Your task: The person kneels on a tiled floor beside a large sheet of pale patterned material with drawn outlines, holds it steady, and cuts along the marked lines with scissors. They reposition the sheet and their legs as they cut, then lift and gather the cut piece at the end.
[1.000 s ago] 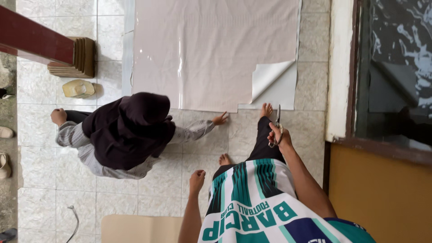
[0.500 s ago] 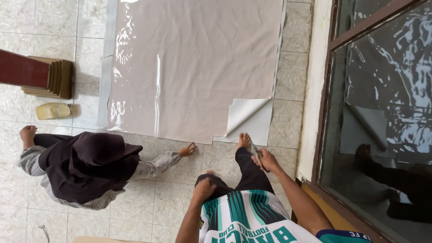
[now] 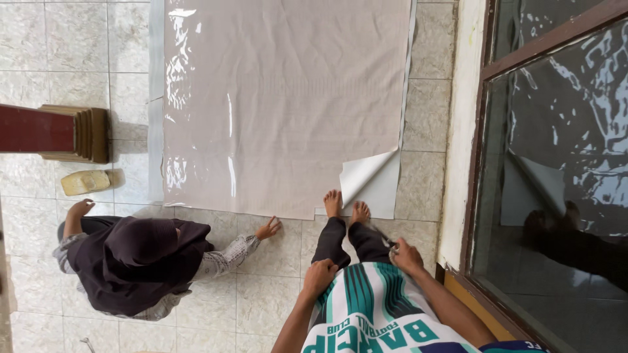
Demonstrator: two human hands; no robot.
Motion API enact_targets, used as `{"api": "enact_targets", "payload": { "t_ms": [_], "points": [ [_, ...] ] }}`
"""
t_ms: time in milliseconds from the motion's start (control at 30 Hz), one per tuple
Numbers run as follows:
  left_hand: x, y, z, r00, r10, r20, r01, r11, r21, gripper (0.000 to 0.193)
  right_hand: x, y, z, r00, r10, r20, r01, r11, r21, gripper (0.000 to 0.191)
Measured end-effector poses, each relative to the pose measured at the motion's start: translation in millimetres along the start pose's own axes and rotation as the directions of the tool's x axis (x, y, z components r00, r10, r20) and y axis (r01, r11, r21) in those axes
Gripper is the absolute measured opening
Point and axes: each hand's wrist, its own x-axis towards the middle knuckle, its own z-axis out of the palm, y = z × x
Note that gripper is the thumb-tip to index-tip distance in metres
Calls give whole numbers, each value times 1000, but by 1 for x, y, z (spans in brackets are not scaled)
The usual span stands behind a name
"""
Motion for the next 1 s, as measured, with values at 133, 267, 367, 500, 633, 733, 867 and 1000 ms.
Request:
{"api": "enact_targets", "payload": {
  "t_ms": [133, 267, 367, 500, 633, 733, 867, 1000],
  "points": [
    [26, 3, -32, 999, -19, 43, 18, 999, 31, 24, 13, -15, -13, 990, 106, 98, -115, 988, 98, 32],
    [38, 1, -57, 1000, 19, 23, -18, 999, -29, 24, 18, -26, -19, 996, 82, 44, -91, 957, 276, 48],
    [50, 5, -67, 998, 54, 42, -54, 998, -15, 25, 21, -32, -22, 998, 29, -62, -7, 943, 332, 58],
    [73, 14, -76, 994, 59, 91, -61, 998, 17, 26, 26, -39, -25, 995, 4, -97, 17, 976, 218, 63],
    [86, 22, -79, 993, 60, 102, -64, 997, 40, 27, 40, -44, -32, 995, 78, -58, -63, 971, 232, 61],
    [92, 26, -81, 996, 75, 45, -77, 996, 34, 28, 53, -47, -40, 994, 108, -21, -97, 954, 283, 62],
    [101, 33, -79, 998, 55, -10, -55, 998, 0, 27, 74, -42, -55, 994, 32, -108, -7, 974, 227, 63],
    [120, 47, -71, 999, 33, 16, -34, 998, 48, 31, 88, -17, -72, 995, 39, -93, -20, 981, 192, 60]
  ]
}}
